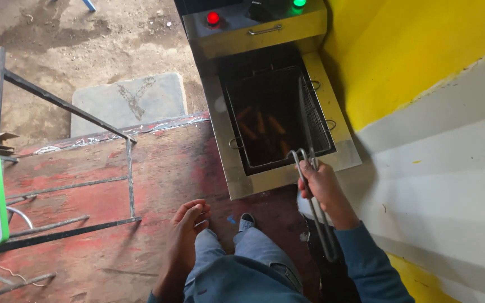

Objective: Preparing a sausage wrap by frying sausages, placing them on flatbread, and adding vegetable toppings and seasonings.

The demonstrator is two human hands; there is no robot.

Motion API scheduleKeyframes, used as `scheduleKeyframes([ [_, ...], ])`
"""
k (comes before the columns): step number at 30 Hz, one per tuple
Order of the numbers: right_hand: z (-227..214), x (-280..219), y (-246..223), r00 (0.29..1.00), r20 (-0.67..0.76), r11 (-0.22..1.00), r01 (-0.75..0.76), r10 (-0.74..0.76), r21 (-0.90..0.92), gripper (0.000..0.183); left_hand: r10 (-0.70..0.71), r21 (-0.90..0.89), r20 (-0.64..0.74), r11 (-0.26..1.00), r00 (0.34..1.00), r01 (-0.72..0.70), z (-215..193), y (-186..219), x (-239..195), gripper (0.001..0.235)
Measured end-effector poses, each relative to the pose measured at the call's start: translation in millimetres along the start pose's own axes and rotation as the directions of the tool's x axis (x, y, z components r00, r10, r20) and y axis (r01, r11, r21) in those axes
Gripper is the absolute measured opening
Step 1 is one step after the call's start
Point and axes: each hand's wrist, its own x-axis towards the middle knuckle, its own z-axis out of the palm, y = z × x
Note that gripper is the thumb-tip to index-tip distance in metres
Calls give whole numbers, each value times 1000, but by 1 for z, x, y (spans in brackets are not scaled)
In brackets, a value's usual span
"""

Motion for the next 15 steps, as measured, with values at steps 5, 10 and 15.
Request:
scheduleKeyframes([
  [5, -1, 13, 7, 995, -93, 999, 33, -31, 15, 34, 37, -7, 26, 999, 999, -37, 2, 6, 20, 25],
  [10, 2, 2, -1, 998, -65, 998, -17, 13, -63, 36, 4, 20, 28, 1000, 1000, -5, -3, 21, 27, 24],
  [15, -5, 4, 2, 993, -116, 989, 9, -26, -144, 40, 80, -34, 66, 996, 995, -77, -16, 32, 42, 25],
])
